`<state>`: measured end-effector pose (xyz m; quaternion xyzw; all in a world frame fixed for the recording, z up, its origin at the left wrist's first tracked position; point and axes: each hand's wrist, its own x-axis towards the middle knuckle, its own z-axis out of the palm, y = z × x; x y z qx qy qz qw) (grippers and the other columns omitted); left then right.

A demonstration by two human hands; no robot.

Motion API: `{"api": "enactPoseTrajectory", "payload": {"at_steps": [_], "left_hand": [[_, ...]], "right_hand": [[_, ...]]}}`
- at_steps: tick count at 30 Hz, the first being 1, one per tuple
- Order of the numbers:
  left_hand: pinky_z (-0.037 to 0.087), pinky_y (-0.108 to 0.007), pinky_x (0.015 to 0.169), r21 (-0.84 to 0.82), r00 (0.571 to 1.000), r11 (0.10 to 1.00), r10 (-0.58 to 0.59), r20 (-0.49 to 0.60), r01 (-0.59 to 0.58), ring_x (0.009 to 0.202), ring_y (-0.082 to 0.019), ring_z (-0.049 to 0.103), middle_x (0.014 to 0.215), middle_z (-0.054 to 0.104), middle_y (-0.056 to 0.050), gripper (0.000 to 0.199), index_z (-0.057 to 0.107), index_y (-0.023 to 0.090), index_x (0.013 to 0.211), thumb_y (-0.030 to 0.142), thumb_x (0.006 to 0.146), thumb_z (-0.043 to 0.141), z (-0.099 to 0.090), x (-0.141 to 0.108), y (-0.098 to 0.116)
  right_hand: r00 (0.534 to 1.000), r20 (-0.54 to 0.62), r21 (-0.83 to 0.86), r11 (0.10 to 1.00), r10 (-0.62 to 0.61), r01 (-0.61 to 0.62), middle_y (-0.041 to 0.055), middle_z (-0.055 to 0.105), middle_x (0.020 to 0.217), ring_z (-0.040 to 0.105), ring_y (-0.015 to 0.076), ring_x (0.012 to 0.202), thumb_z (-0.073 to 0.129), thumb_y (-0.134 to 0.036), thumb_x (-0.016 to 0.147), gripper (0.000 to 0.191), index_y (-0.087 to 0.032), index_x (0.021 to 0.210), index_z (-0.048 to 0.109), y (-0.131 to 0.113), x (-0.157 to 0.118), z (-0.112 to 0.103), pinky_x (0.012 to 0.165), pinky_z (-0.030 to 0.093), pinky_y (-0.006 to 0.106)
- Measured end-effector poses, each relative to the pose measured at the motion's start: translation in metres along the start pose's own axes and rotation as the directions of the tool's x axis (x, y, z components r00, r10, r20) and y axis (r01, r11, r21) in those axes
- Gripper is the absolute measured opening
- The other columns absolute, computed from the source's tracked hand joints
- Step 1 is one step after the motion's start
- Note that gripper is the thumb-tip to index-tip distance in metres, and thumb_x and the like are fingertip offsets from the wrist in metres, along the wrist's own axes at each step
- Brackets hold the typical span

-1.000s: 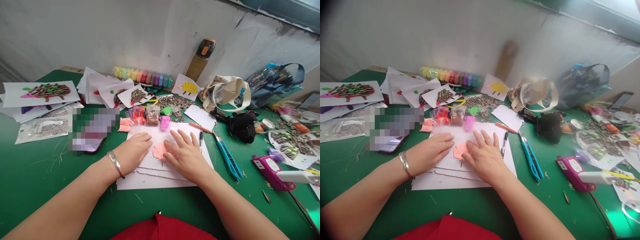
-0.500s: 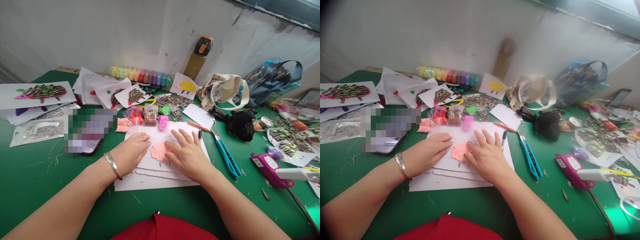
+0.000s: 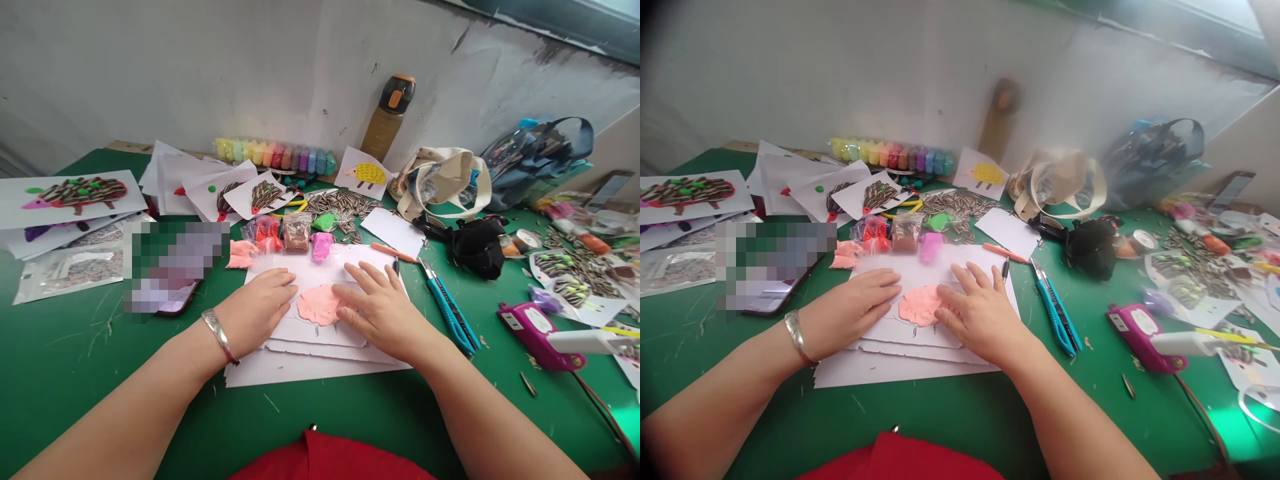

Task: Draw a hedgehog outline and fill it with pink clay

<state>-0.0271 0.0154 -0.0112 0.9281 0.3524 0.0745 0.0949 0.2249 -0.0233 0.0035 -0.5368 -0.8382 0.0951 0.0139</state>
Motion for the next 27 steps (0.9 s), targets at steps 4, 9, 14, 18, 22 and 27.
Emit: {"api": "enactPoseTrajectory", "payload": {"at_steps": [4,9,14,18,22,27], "left_hand": [[0.040,-0.037,0.105,-0.006,1.000,1.000,0.007,0.016,-0.007,0.118,-0.025,0.051,0.117,0.062,-0.012,0.028,0.067,0.013,0.100,0.013,0.092,0.040,-0.003,0.000,0.002],[0.040,-0.039,0.106,-0.023,0.999,1.000,-0.002,0.046,0.003,0.119,-0.026,0.051,0.118,0.061,-0.012,0.026,0.065,0.014,0.101,0.017,0.093,0.040,-0.009,0.000,0.006],[0.039,-0.042,0.107,-0.053,0.997,0.998,-0.039,0.063,0.042,0.125,-0.029,0.046,0.122,0.059,-0.014,0.022,0.063,0.014,0.106,0.026,0.091,0.051,-0.010,-0.001,0.009],[0.037,-0.043,0.108,-0.046,0.993,0.996,-0.067,0.098,0.072,0.129,-0.030,0.043,0.132,0.053,-0.016,0.032,0.059,0.012,0.117,0.029,0.090,0.055,-0.008,-0.002,0.009],[0.036,-0.044,0.109,-0.037,0.988,0.994,-0.094,0.124,0.099,0.131,-0.030,0.041,0.138,0.049,-0.017,0.035,0.058,0.012,0.120,0.029,0.090,0.055,-0.007,-0.002,0.009],[0.034,-0.046,0.110,-0.020,0.982,0.994,-0.107,0.157,0.111,0.134,-0.032,0.038,0.141,0.046,-0.019,0.039,0.057,0.009,0.124,0.029,0.090,0.054,-0.007,-0.002,0.010]], "right_hand": [[1.000,-0.020,-0.018,1.000,0.007,-0.007,0.0055,0.034,0.153,0.024,0.0361,0.140,0.033,-0.050,0.096,0.041,-0.036,0.123,0.060,-0.001,0.003,0.002,0.108,0.013,0.068],[0.999,-0.044,0.066,0.998,0.000,0.003,0.0081,0.032,0.153,0.027,0.0350,0.139,0.033,-0.052,0.096,0.045,-0.035,0.131,0.056,0.009,-0.001,-0.005,0.107,0.021,0.066],[0.999,-0.035,0.038,0.999,-0.033,0.034,0.0065,0.031,0.154,0.026,0.0350,0.140,0.034,-0.052,0.096,0.044,-0.036,0.131,0.055,0.007,-0.006,-0.008,0.108,0.017,0.066],[0.999,-0.006,-0.018,0.999,-0.033,0.033,0.0075,0.034,0.152,0.026,0.0364,0.139,0.035,-0.050,0.096,0.042,-0.036,0.131,0.055,0.001,-0.003,-0.002,0.108,0.012,0.069],[1.000,-0.011,-0.017,1.000,0.003,-0.004,0.0075,0.034,0.152,0.025,0.0361,0.140,0.036,-0.050,0.096,0.042,-0.037,0.131,0.054,0.004,0.000,0.001,0.108,0.010,0.069],[1.000,0.027,0.096,0.995,-0.005,0.002,0.0060,0.033,0.153,0.027,0.0341,0.139,0.035,-0.053,0.095,0.043,-0.039,0.131,0.054,0.014,-0.002,-0.006,0.107,0.017,0.067]]}}
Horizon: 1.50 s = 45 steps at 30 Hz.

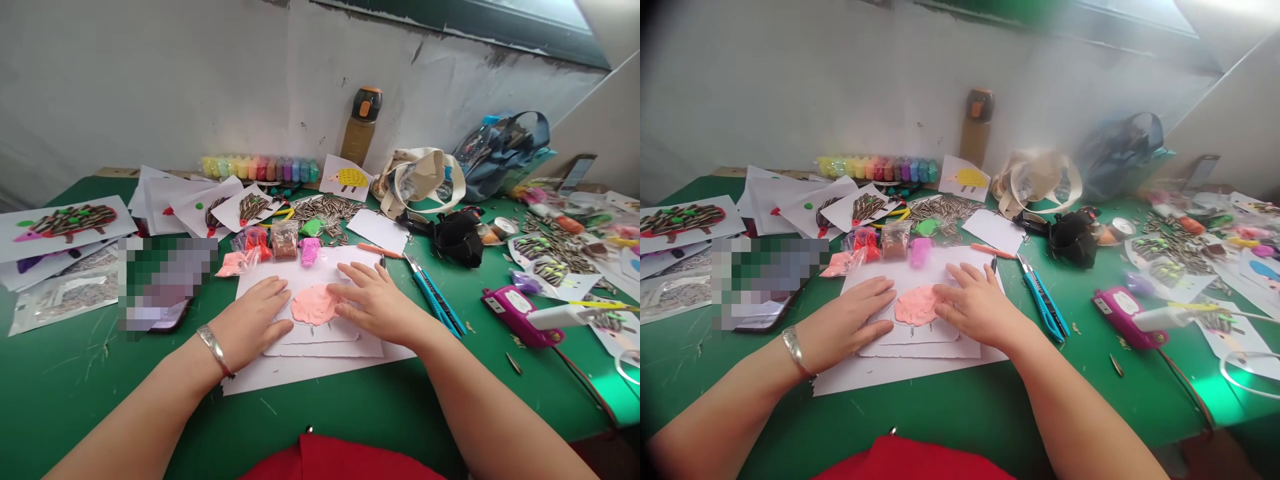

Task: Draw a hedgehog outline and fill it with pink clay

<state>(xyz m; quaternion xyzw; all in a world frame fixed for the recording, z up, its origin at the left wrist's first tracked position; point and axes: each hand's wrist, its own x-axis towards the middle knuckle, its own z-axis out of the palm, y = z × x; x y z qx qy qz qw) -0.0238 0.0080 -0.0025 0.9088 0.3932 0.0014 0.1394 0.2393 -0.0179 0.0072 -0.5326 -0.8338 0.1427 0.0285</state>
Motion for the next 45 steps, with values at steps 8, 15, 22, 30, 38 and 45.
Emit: {"api": "enactPoseTrajectory", "payload": {"at_steps": [8,15,22,30,38,45], "left_hand": [[0.035,-0.046,0.110,-0.011,1.000,1.000,0.009,-0.024,-0.010,0.133,-0.032,0.039,0.140,0.048,-0.018,0.038,0.058,0.011,0.123,0.029,0.090,0.055,0.001,0.000,-0.001],[0.035,-0.047,0.110,0.017,1.000,1.000,0.009,-0.003,-0.009,0.134,-0.032,0.038,0.141,0.046,-0.019,0.041,0.056,0.010,0.125,0.031,0.090,0.054,0.001,0.001,-0.001],[0.036,-0.045,0.109,-0.017,0.999,1.000,0.017,-0.031,-0.017,0.132,-0.031,0.041,0.137,0.050,-0.017,0.036,0.059,0.011,0.120,0.029,0.089,0.055,0.001,0.001,-0.001],[0.038,-0.045,0.108,-0.008,0.996,0.999,0.053,-0.071,-0.053,0.129,-0.031,0.043,0.133,0.053,-0.015,0.031,0.060,0.014,0.115,0.031,0.090,0.053,0.003,0.000,-0.003],[0.036,-0.046,0.108,0.019,0.999,0.999,0.032,-0.028,-0.032,0.131,-0.032,0.040,0.137,0.049,-0.019,0.037,0.059,0.008,0.120,0.030,0.090,0.053,0.002,0.001,0.000],[0.035,-0.043,0.110,0.032,0.999,0.999,0.034,-0.024,-0.033,0.131,-0.031,0.040,0.137,0.050,-0.018,0.036,0.059,0.009,0.119,0.030,0.091,0.053,0.001,0.000,-0.001]], "right_hand": [[1.000,-0.031,-0.010,1.000,-0.003,0.002,0.0066,0.034,0.153,0.028,0.0342,0.139,0.037,-0.052,0.095,0.042,-0.036,0.130,0.056,0.004,-0.001,-0.001,0.107,0.018,0.067],[1.000,-0.002,-0.038,0.999,-0.014,0.014,0.0053,0.040,0.149,0.030,0.0337,0.137,0.039,-0.050,0.095,0.038,-0.038,0.124,0.061,0.003,-0.001,-0.003,0.106,0.020,0.067],[0.999,-0.041,-0.022,0.999,-0.032,0.031,0.0067,0.034,0.153,0.027,0.0333,0.139,0.040,-0.051,0.094,0.040,-0.039,0.128,0.057,0.005,-0.006,-0.007,0.108,0.019,0.066],[0.999,0.009,-0.079,0.996,-0.043,0.044,0.0047,0.040,0.148,0.029,0.0357,0.138,0.043,-0.049,0.093,0.037,-0.040,0.125,0.060,0.001,-0.005,-0.006,0.106,0.018,0.069],[1.000,-0.016,0.021,1.000,-0.023,0.024,0.0071,0.033,0.153,0.025,0.0336,0.141,0.043,-0.058,0.091,0.045,-0.038,0.128,0.058,0.015,-0.009,-0.012,0.108,0.020,0.065],[0.999,0.043,-0.023,0.999,-0.034,0.035,0.0050,0.043,0.147,0.032,0.0351,0.136,0.047,-0.047,0.091,0.037,-0.038,0.124,0.061,0.008,-0.007,-0.009,0.105,0.020,0.068]]}}
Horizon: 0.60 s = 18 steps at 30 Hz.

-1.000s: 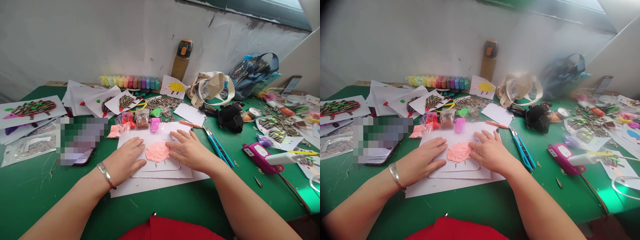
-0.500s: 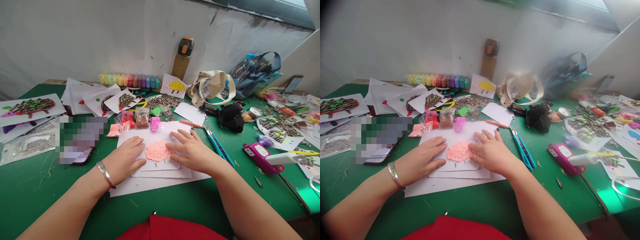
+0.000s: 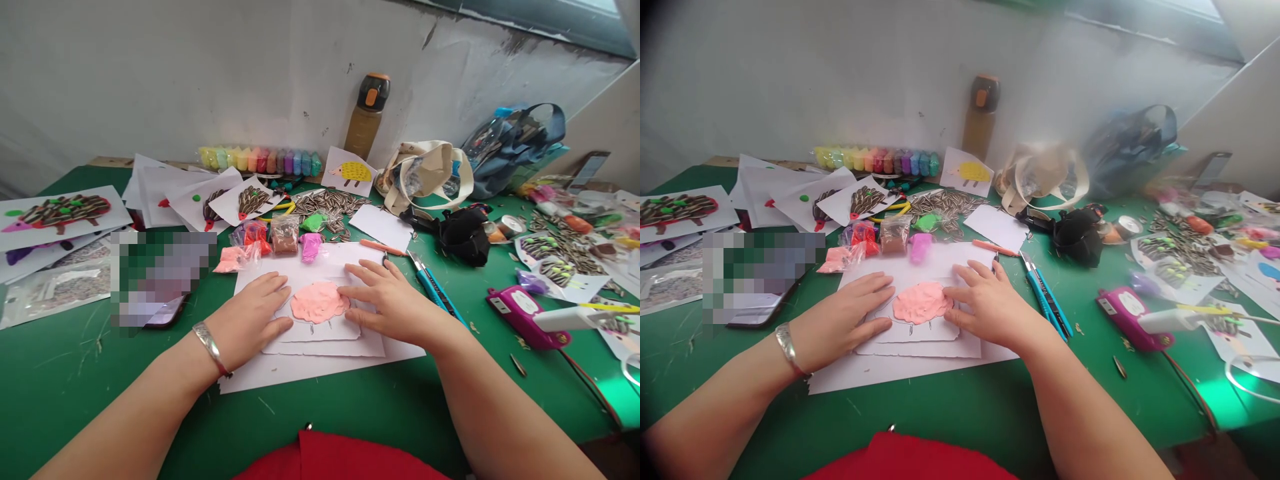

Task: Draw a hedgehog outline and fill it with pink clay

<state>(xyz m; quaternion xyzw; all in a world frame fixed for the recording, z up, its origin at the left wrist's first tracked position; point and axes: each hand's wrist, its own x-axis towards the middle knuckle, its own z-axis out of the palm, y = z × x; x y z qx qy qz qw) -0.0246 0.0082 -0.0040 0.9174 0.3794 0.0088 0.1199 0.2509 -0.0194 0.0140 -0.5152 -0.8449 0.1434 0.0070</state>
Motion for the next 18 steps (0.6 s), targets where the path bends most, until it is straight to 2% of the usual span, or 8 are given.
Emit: {"api": "enactPoseTrajectory", "payload": {"at_steps": [8,14,18], "left_hand": [[0.034,-0.043,0.110,-0.018,1.000,1.000,-0.007,-0.007,0.007,0.132,-0.032,0.040,0.138,0.049,-0.018,0.039,0.058,0.008,0.122,0.031,0.090,0.054,0.003,0.001,-0.001],[0.034,-0.042,0.111,-0.025,0.999,1.000,0.008,-0.036,-0.009,0.131,-0.031,0.041,0.136,0.051,-0.018,0.037,0.059,0.008,0.120,0.030,0.090,0.056,0.004,0.000,-0.002],[0.035,-0.042,0.110,-0.016,1.000,1.000,0.008,-0.028,-0.009,0.131,-0.031,0.041,0.137,0.050,-0.018,0.039,0.058,0.008,0.122,0.030,0.090,0.056,0.004,0.000,-0.002]], "right_hand": [[0.994,-0.111,0.095,0.995,0.002,0.009,0.0074,0.038,0.150,0.030,0.0322,0.138,0.044,-0.053,0.092,0.041,-0.036,0.126,0.061,0.009,-0.001,-0.003,0.108,0.025,0.061],[0.999,0.006,-0.002,0.999,-0.036,0.036,0.0047,0.041,0.148,0.029,0.0364,0.138,0.048,-0.046,0.092,0.034,-0.037,0.120,0.063,-0.004,-0.001,-0.001,0.106,0.017,0.070],[0.999,-0.015,-0.054,0.998,-0.040,0.039,0.0050,0.041,0.148,0.027,0.0367,0.138,0.048,-0.044,0.092,0.033,-0.034,0.119,0.064,-0.010,-0.001,-0.001,0.108,0.015,0.069]]}}
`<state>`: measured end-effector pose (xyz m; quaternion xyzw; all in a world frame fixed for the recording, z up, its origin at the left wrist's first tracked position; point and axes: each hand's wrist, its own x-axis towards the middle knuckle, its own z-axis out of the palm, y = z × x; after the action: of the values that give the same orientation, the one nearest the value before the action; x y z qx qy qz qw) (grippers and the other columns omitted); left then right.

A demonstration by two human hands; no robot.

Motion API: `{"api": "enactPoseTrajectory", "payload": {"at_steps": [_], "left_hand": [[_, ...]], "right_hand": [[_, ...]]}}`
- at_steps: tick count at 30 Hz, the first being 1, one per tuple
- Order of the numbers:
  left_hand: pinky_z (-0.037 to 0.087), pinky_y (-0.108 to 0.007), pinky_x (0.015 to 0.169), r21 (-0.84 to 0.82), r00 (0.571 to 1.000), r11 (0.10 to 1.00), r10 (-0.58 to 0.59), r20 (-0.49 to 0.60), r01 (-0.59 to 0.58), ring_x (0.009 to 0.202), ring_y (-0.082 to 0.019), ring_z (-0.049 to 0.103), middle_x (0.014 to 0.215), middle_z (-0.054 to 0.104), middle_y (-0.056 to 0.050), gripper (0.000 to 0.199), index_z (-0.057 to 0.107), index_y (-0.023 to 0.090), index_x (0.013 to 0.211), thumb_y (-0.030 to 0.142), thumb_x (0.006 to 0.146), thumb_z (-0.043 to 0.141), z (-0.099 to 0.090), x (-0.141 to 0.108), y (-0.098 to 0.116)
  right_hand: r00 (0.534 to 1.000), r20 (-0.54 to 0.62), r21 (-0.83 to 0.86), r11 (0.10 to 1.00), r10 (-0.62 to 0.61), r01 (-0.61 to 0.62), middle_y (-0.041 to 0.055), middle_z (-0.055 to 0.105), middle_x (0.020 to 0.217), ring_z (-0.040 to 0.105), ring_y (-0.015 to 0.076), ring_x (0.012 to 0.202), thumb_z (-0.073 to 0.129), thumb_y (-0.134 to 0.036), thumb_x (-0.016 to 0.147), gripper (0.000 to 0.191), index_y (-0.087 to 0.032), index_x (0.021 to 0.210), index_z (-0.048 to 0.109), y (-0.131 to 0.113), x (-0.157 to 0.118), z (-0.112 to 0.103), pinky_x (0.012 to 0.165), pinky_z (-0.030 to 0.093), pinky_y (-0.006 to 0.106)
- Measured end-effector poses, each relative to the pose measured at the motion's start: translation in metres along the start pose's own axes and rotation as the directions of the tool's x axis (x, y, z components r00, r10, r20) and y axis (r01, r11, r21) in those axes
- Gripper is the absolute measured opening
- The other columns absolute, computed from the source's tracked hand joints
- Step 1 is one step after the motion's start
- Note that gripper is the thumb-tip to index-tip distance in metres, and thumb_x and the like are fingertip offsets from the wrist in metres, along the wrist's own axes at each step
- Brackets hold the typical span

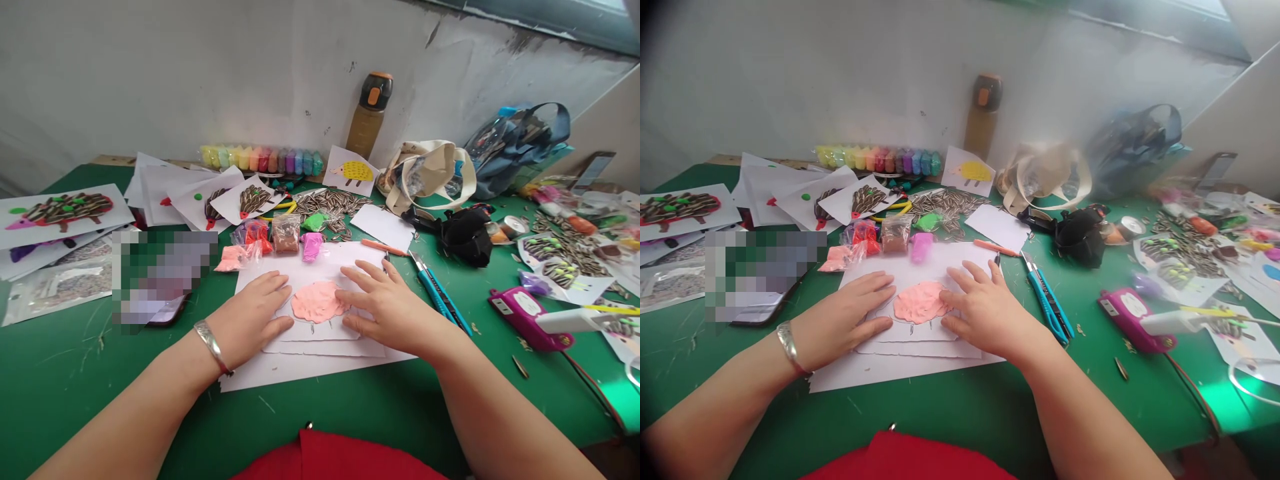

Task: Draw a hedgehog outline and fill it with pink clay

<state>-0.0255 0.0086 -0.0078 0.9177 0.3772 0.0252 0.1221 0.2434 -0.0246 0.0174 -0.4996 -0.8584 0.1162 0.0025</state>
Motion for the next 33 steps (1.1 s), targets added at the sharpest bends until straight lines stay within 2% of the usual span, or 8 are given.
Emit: {"api": "enactPoseTrajectory", "payload": {"at_steps": [6,11,18,20,26,33], "left_hand": [[0.035,-0.044,0.110,0.025,1.000,1.000,0.001,0.015,-0.002,0.131,-0.032,0.041,0.136,0.051,-0.019,0.038,0.059,0.006,0.120,0.029,0.090,0.057,-0.0014,0.0010,0.0019],[0.035,-0.044,0.109,0.040,1.000,0.999,0.014,0.006,-0.014,0.131,-0.032,0.041,0.136,0.050,-0.019,0.038,0.059,0.007,0.121,0.030,0.090,0.057,-0.0016,0.0007,0.0022],[0.036,-0.044,0.109,0.040,1.000,0.999,0.024,0.004,-0.024,0.131,-0.032,0.041,0.135,0.051,-0.019,0.039,0.058,0.007,0.121,0.028,0.090,0.057,-0.0016,0.0025,0.0019],[0.036,-0.043,0.109,0.035,1.000,0.999,0.023,0.002,-0.023,0.130,-0.032,0.041,0.134,0.052,-0.019,0.039,0.058,0.006,0.122,0.028,0.090,0.057,-0.0017,0.0018,0.0019],[0.036,-0.041,0.109,0.022,1.000,0.999,0.027,-0.014,-0.027,0.129,-0.032,0.042,0.132,0.053,-0.018,0.036,0.060,0.007,0.118,0.027,0.089,0.057,-0.0030,0.0010,0.0027],[0.034,-0.041,0.110,0.013,0.999,1.000,0.028,-0.018,-0.028,0.129,-0.030,0.042,0.131,0.054,-0.017,0.034,0.060,0.008,0.117,0.028,0.089,0.057,-0.0018,0.0014,0.0024]], "right_hand": [[0.994,-0.110,0.001,1.000,-0.022,0.022,0.0056,0.038,0.150,0.030,0.0339,0.138,0.050,-0.048,0.090,0.035,-0.034,0.119,0.064,-0.0014,-0.0034,-0.0031,0.109,0.019,0.064],[0.990,-0.131,-0.030,0.999,-0.047,0.044,0.0055,0.040,0.149,0.030,0.0342,0.138,0.049,-0.048,0.091,0.037,-0.033,0.123,0.062,-0.0049,-0.0036,-0.0013,0.109,0.016,0.066],[0.977,-0.207,-0.052,0.998,-0.052,0.043,0.0059,0.040,0.148,0.026,0.0309,0.140,0.046,-0.049,0.092,0.039,-0.033,0.124,0.061,-0.0021,-0.0065,-0.0079,0.111,0.019,0.059],[0.983,-0.180,-0.056,0.998,-0.045,0.035,0.0058,0.040,0.148,0.025,0.0320,0.140,0.045,-0.051,0.092,0.039,-0.033,0.124,0.061,-0.0015,-0.0078,-0.0085,0.110,0.018,0.061],[0.999,0.009,-0.022,0.999,-0.033,0.033,0.0062,0.034,0.152,0.024,0.0375,0.140,0.051,-0.052,0.088,0.042,-0.036,0.127,0.057,-0.0046,-0.0094,-0.0054,0.107,0.016,0.069],[0.994,0.106,0.033,0.999,-0.031,0.028,0.0061,0.033,0.153,0.019,0.0377,0.142,0.053,-0.054,0.086,0.046,-0.033,0.126,0.058,-0.0101,-0.0078,-0.0057,0.109,0.013,0.067]]}}
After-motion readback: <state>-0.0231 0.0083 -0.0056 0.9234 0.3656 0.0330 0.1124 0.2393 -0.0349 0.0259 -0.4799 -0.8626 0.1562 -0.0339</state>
